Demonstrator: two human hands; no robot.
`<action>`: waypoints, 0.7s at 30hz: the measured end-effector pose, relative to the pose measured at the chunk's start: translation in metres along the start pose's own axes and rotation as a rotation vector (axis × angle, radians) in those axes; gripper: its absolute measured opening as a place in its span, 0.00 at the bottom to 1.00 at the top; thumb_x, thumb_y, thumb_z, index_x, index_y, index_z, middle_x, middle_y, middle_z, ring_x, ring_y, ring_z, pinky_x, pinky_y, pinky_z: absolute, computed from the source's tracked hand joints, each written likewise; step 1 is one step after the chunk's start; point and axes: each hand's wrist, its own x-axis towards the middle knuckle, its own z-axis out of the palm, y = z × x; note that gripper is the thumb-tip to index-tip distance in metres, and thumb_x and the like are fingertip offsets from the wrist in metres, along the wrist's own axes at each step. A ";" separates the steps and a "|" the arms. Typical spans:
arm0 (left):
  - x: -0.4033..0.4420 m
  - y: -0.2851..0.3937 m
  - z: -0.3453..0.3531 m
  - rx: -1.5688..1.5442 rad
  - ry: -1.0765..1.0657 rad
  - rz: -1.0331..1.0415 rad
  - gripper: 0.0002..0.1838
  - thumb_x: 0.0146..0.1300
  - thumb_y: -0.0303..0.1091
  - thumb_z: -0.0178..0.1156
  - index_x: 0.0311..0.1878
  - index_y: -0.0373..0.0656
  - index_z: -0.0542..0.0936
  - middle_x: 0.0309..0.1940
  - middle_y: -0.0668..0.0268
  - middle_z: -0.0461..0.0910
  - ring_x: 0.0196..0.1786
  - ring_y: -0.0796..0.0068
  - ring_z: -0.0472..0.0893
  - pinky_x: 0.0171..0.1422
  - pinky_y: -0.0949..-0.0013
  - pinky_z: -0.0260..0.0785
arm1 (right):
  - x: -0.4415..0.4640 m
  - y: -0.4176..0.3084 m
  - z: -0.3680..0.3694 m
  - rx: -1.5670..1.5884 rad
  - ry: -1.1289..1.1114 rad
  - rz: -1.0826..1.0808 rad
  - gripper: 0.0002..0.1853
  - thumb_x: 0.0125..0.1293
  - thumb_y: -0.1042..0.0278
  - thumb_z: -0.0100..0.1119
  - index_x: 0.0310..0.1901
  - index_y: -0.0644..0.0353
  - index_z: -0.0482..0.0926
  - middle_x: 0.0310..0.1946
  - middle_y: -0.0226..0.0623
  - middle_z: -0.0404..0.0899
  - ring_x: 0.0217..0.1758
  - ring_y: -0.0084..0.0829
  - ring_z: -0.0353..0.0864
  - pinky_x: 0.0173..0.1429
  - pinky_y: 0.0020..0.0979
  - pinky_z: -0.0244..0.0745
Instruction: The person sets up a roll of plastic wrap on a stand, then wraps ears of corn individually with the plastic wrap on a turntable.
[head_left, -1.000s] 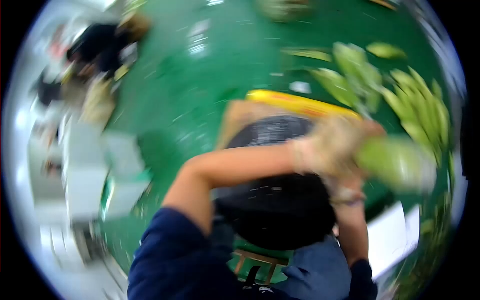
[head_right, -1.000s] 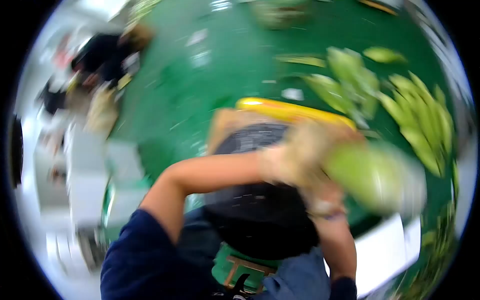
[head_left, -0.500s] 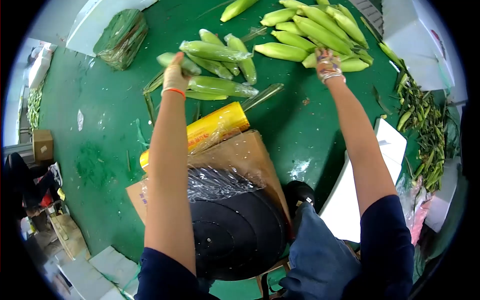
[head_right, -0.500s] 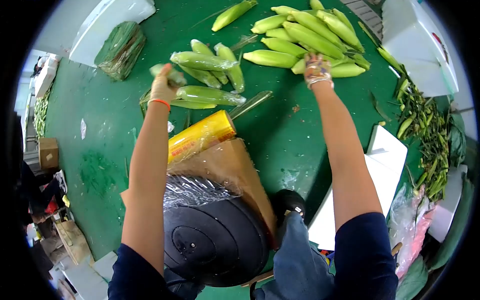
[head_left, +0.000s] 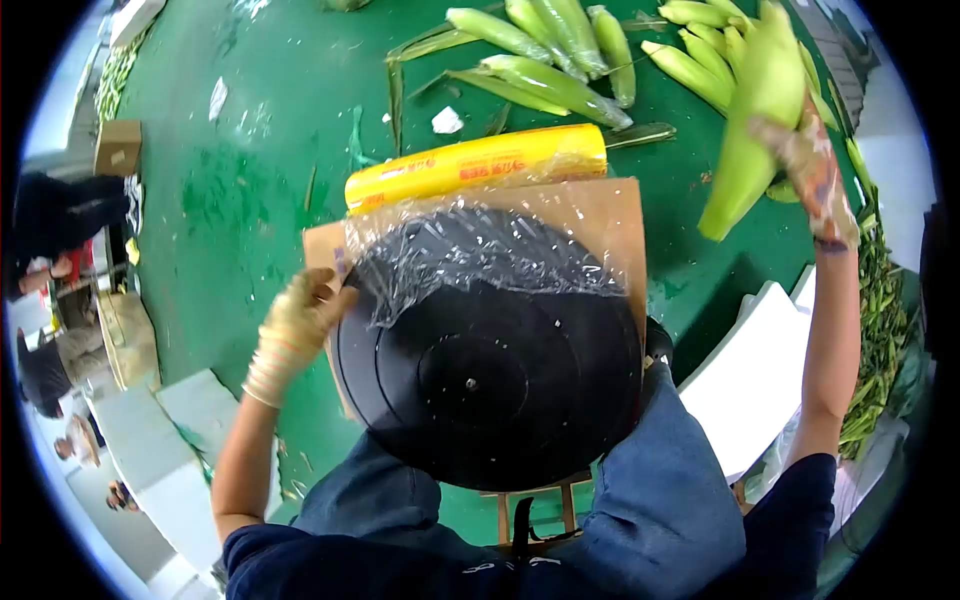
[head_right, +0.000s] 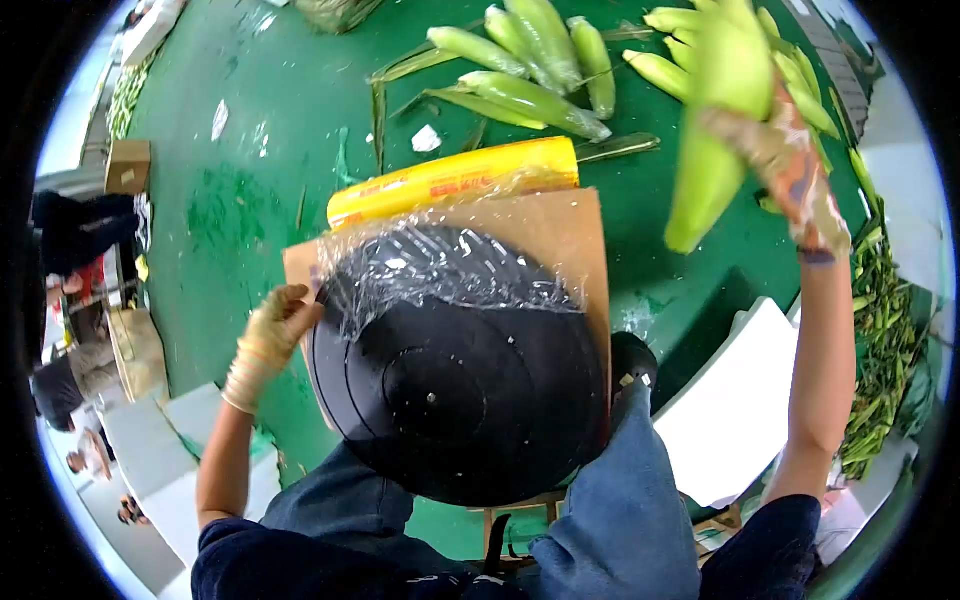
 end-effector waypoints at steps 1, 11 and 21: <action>-0.019 0.011 0.013 0.059 0.011 -0.045 0.33 0.55 0.40 0.74 0.59 0.32 0.72 0.45 0.58 0.80 0.46 0.67 0.80 0.53 0.68 0.74 | 0.007 -0.016 0.029 0.085 -0.234 -0.371 0.34 0.56 0.58 0.69 0.62 0.62 0.68 0.51 0.44 0.80 0.53 0.33 0.81 0.62 0.33 0.76; -0.031 -0.005 0.069 0.559 0.567 0.360 0.15 0.66 0.40 0.58 0.28 0.41 0.73 0.19 0.58 0.76 0.24 0.59 0.80 0.30 0.60 0.73 | -0.038 -0.102 0.248 -0.704 -0.371 -0.510 0.41 0.55 0.64 0.67 0.69 0.61 0.60 0.59 0.51 0.66 0.62 0.53 0.67 0.65 0.46 0.64; -0.019 0.035 0.066 -0.194 0.428 0.742 0.22 0.64 0.45 0.64 0.54 0.39 0.79 0.47 0.57 0.80 0.51 0.60 0.80 0.54 0.63 0.70 | -0.043 -0.096 0.239 -0.390 -0.522 -0.603 0.36 0.61 0.45 0.58 0.65 0.60 0.67 0.59 0.47 0.71 0.66 0.46 0.66 0.68 0.42 0.61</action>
